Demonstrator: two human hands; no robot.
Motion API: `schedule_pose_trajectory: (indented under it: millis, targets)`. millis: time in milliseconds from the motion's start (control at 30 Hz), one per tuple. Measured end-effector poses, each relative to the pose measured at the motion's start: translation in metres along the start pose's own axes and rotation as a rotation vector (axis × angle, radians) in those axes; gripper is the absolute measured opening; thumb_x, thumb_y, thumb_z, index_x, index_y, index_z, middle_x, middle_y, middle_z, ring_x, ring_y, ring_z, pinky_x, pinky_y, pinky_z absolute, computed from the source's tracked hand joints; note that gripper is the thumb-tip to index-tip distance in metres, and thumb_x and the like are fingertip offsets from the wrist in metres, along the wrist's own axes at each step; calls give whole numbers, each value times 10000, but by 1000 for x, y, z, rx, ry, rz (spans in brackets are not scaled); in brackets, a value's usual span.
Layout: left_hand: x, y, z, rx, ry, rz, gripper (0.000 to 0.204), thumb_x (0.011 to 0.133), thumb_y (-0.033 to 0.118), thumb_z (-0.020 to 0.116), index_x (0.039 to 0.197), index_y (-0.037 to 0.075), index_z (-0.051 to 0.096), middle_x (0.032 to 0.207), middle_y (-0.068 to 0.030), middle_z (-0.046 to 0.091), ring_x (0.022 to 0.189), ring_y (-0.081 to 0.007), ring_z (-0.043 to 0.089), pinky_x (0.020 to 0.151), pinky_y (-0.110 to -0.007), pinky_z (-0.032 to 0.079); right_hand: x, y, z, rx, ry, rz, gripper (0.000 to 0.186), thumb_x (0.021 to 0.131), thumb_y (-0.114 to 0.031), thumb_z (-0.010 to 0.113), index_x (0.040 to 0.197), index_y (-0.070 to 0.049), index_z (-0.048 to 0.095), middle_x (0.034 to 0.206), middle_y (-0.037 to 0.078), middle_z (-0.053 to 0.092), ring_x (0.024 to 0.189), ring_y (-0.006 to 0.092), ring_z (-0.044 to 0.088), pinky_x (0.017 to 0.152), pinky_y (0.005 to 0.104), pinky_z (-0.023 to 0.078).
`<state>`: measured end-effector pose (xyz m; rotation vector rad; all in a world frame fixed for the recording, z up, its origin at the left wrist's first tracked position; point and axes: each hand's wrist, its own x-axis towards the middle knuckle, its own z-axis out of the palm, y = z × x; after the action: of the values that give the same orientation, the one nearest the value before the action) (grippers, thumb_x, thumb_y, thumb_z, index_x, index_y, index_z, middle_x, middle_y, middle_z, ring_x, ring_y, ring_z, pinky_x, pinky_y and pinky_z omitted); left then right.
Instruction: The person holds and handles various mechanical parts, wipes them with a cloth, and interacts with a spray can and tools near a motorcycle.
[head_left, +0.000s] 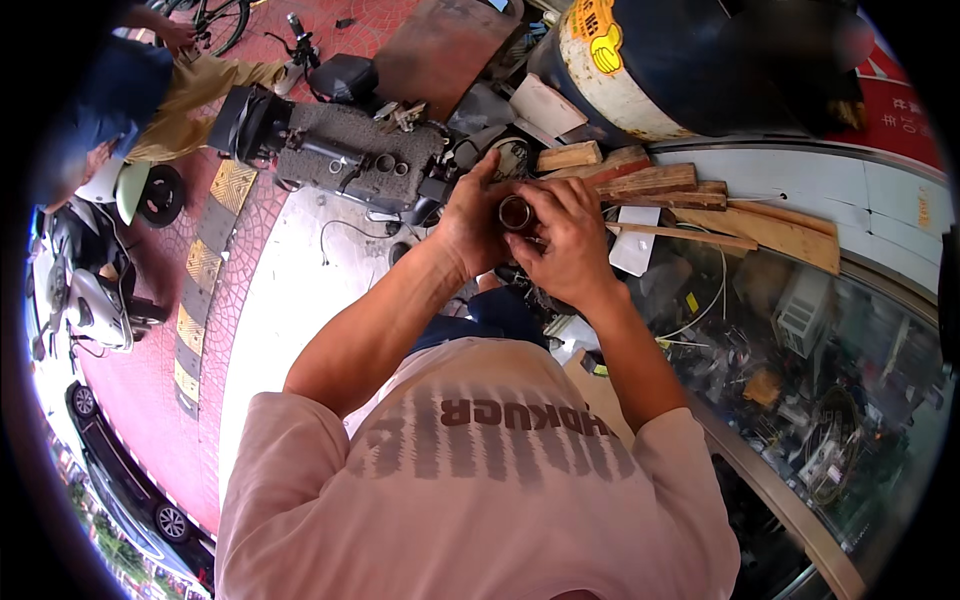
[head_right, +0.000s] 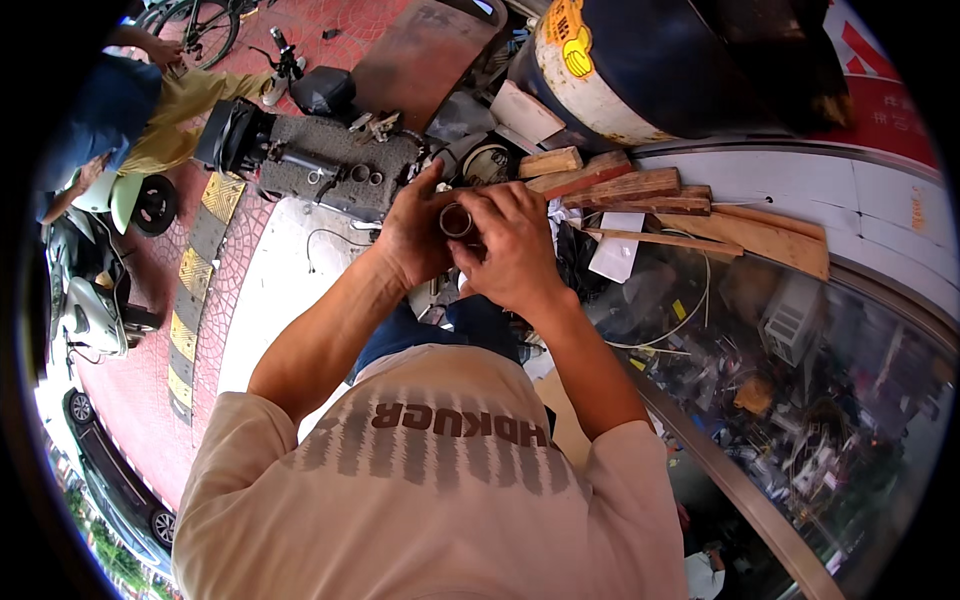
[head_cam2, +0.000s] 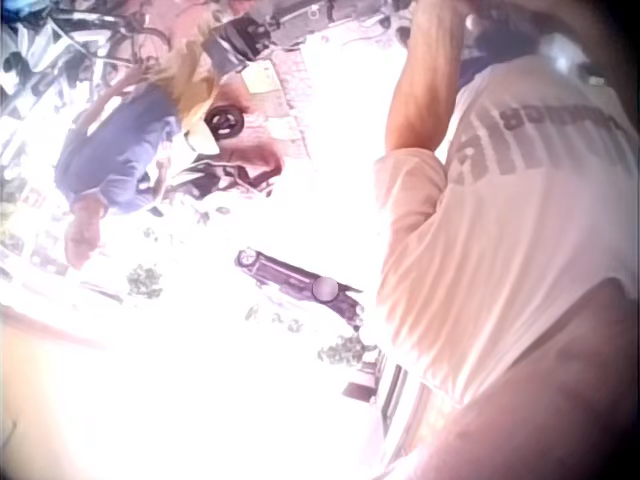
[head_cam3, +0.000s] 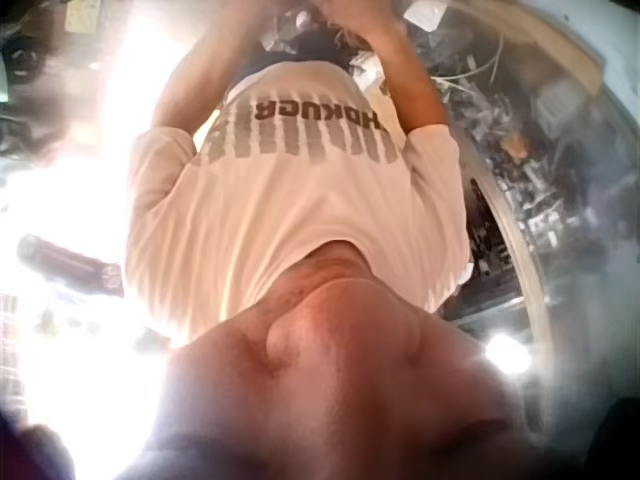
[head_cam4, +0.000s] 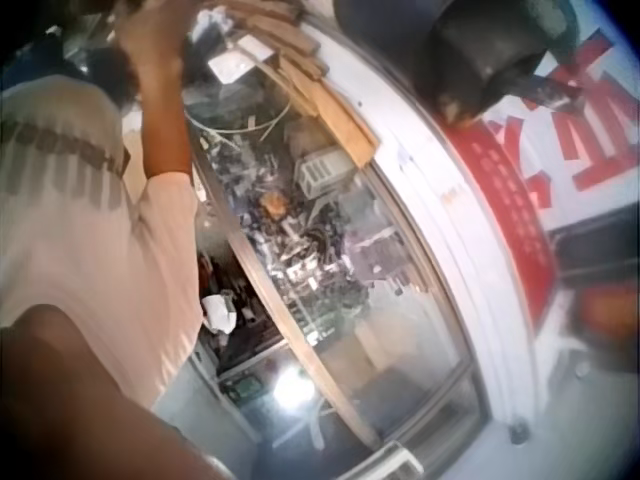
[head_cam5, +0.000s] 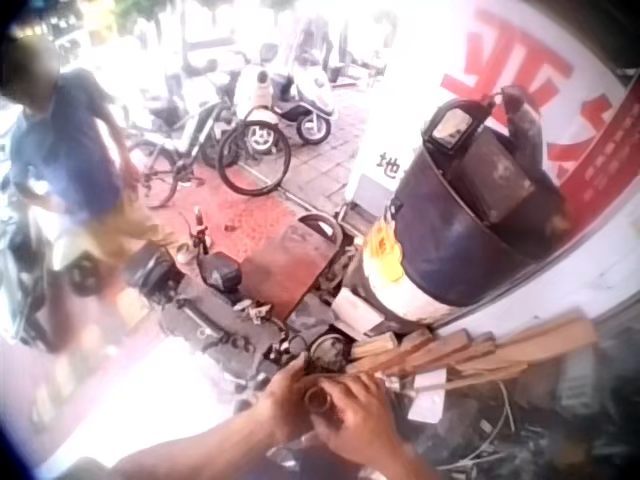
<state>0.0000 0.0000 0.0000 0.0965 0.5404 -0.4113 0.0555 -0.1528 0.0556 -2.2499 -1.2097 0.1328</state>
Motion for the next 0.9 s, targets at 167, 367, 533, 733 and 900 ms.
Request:
schedule_pose_trajectory:
  millis: [167,367,533,733,900]
  targets:
    - [-76,21,-64,227,-6,127,417,1011,414,545,1156,37,649,1131,-102,704,1009,-237,670,898,-435,542,8,-67,39,25,62,140,499,708,-62,847,1172,-56,663,1083,144,658,1067,386,593,940,458,491]
    - [-144,47,-82,208,-11,317,146,944,129,687,1081,78,674,1051,-77,730,941,-204,686,844,-393,577,24,-116,78,183,39,181,492,735,-98,864,1181,-51,662,1117,136,649,1098,366,592,946,460,488]
    - [-155,52,-120,370,31,318,161,956,131,668,1101,61,659,1051,-77,716,971,-198,681,832,-373,564,7,-119,122,823,22,505,375,875,-165,810,1200,-41,671,1078,83,711,989,262,680,886,396,543]
    - [-143,35,-195,548,293,126,279,951,116,692,1200,4,637,1044,-95,704,894,-221,705,745,-345,611,-59,-76,203,1556,-168,1150,185,1008,-227,670,1113,-76,686,1066,67,750,964,232,736,815,371,568]
    - [-127,15,-265,589,532,81,374,967,143,680,1290,-33,615,1006,-110,688,778,-208,699,694,-350,616,-80,-38,244,1398,-93,1197,145,949,-155,727,1065,-75,691,1029,85,752,934,228,735,804,374,569]
